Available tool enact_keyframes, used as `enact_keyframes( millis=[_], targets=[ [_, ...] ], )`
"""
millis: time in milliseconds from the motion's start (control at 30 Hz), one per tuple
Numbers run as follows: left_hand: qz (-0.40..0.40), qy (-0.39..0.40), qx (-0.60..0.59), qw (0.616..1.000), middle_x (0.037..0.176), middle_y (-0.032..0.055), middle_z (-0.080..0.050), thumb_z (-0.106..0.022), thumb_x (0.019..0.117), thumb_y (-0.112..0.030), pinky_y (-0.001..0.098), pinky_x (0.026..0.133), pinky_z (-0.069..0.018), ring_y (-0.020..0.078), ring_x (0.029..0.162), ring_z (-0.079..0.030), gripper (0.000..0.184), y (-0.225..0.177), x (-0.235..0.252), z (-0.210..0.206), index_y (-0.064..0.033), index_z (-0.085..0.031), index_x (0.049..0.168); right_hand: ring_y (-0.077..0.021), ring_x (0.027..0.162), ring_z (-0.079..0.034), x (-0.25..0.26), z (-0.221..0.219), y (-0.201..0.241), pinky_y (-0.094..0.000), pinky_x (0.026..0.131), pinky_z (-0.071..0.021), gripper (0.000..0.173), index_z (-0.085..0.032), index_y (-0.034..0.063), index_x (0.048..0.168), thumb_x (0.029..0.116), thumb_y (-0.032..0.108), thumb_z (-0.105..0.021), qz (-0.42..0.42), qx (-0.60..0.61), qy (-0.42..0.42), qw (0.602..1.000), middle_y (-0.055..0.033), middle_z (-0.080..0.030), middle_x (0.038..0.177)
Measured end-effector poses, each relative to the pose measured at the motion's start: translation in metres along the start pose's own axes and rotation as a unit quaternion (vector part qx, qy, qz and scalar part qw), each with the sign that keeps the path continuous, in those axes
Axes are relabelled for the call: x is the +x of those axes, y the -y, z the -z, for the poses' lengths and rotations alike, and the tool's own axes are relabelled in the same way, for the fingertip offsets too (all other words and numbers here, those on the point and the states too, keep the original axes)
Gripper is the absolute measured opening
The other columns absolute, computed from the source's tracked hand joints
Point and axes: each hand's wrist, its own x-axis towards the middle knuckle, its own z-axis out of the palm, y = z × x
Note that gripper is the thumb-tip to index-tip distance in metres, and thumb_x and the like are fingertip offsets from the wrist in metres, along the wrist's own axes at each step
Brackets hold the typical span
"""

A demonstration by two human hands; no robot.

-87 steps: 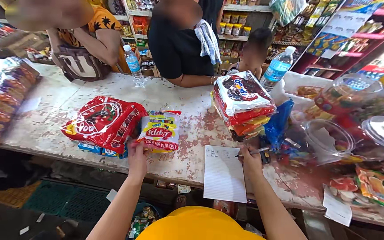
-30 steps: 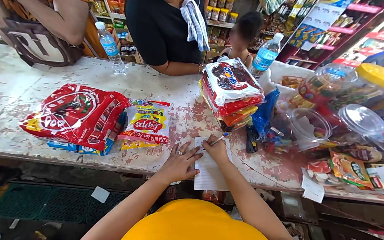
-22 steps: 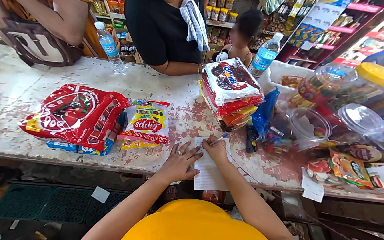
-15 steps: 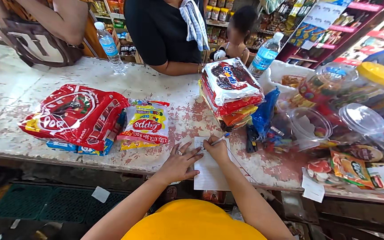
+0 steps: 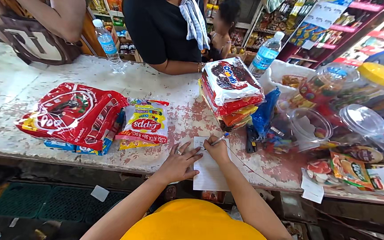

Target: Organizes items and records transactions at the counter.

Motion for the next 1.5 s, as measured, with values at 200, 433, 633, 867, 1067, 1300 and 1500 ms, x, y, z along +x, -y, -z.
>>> enact_keyframes(
  millis=[200,433,633,867,1067,1300,1500],
  targets=[
    [0.003,0.005,-0.006,1.0,0.164,-0.006,-0.04,-0.033,0.1011,-0.068,0.0722,0.115,-0.0193,0.0357,0.155,-0.026,0.065,0.0,0.0,0.0,-0.031,-0.049,0.152,-0.0062,0.055,-0.045,0.0,0.002,-0.001,-0.0259,0.055,-0.0381,0.029,-0.052,0.0033,0.065,0.0896,0.006,-0.067,0.01,-0.014,0.015,1.0,0.0003,-0.046,0.056],
    [0.004,0.003,-0.013,1.0,0.163,-0.0053,-0.041,-0.034,0.1008,-0.067,0.0728,0.115,-0.0196,0.036,0.155,-0.027,0.064,0.0,0.001,0.001,-0.0306,-0.05,0.151,-0.0083,0.054,-0.046,0.0,-0.001,-0.003,-0.0279,0.055,-0.0393,0.027,-0.055,0.0004,0.067,0.0903,0.005,-0.067,0.034,-0.013,-0.011,0.999,-0.0022,-0.048,0.056],
    [0.005,0.006,0.001,1.0,0.164,-0.0062,-0.039,-0.034,0.1012,-0.066,0.0714,0.116,-0.0195,0.0359,0.155,-0.026,0.063,0.0,0.001,0.0,-0.0319,-0.049,0.152,-0.0064,0.052,-0.056,0.004,0.034,-0.004,-0.0236,0.054,-0.0509,0.022,-0.059,0.0024,0.074,0.092,0.003,-0.071,-0.106,0.182,-0.059,0.976,0.0006,-0.059,0.06],
    [-0.004,-0.067,0.001,0.998,0.156,0.0026,-0.051,-0.039,0.0996,-0.065,0.0681,0.114,-0.0278,0.0368,0.149,-0.037,0.061,0.001,-0.001,-0.004,-0.0266,-0.061,0.141,-0.0048,0.053,-0.056,-0.013,0.041,-0.026,-0.0247,0.056,-0.0501,0.027,-0.057,0.0042,0.068,0.0912,0.01,-0.071,-0.073,0.064,-0.076,0.992,0.0017,-0.057,0.058],
    [0.014,-0.091,0.004,0.996,0.144,0.0077,-0.06,-0.042,0.0991,-0.064,0.0665,0.113,-0.0305,0.0374,0.144,-0.044,0.058,0.0,-0.003,-0.006,-0.0263,-0.065,0.136,-0.0037,0.055,-0.049,-0.017,0.036,-0.023,-0.0255,0.057,-0.0422,0.027,-0.056,0.0057,0.069,0.0914,0.014,-0.068,-0.058,-0.014,-0.063,0.996,0.0029,-0.051,0.059],
    [0.006,-0.114,0.002,0.993,0.131,0.0093,-0.068,-0.05,0.099,-0.055,0.0642,0.11,-0.0371,0.0363,0.133,-0.055,0.051,-0.003,-0.007,-0.002,-0.0175,-0.071,0.127,-0.0025,0.053,-0.053,-0.011,0.036,-0.025,-0.0221,0.055,-0.0477,0.025,-0.055,0.0055,0.068,0.0899,0.007,-0.068,-0.043,0.084,-0.109,0.99,0.0037,-0.055,0.058],
    [0.016,-0.136,-0.001,0.991,0.132,0.0094,-0.068,-0.048,0.0993,-0.054,0.0632,0.109,-0.0382,0.0367,0.134,-0.055,0.052,-0.001,-0.008,-0.006,-0.0163,-0.071,0.126,-0.0044,0.052,-0.054,0.0,0.033,-0.025,-0.0226,0.056,-0.0487,0.025,-0.057,0.0025,0.071,0.0929,0.006,-0.069,-0.064,0.089,-0.129,0.986,0.0012,-0.054,0.058]
  ],
)
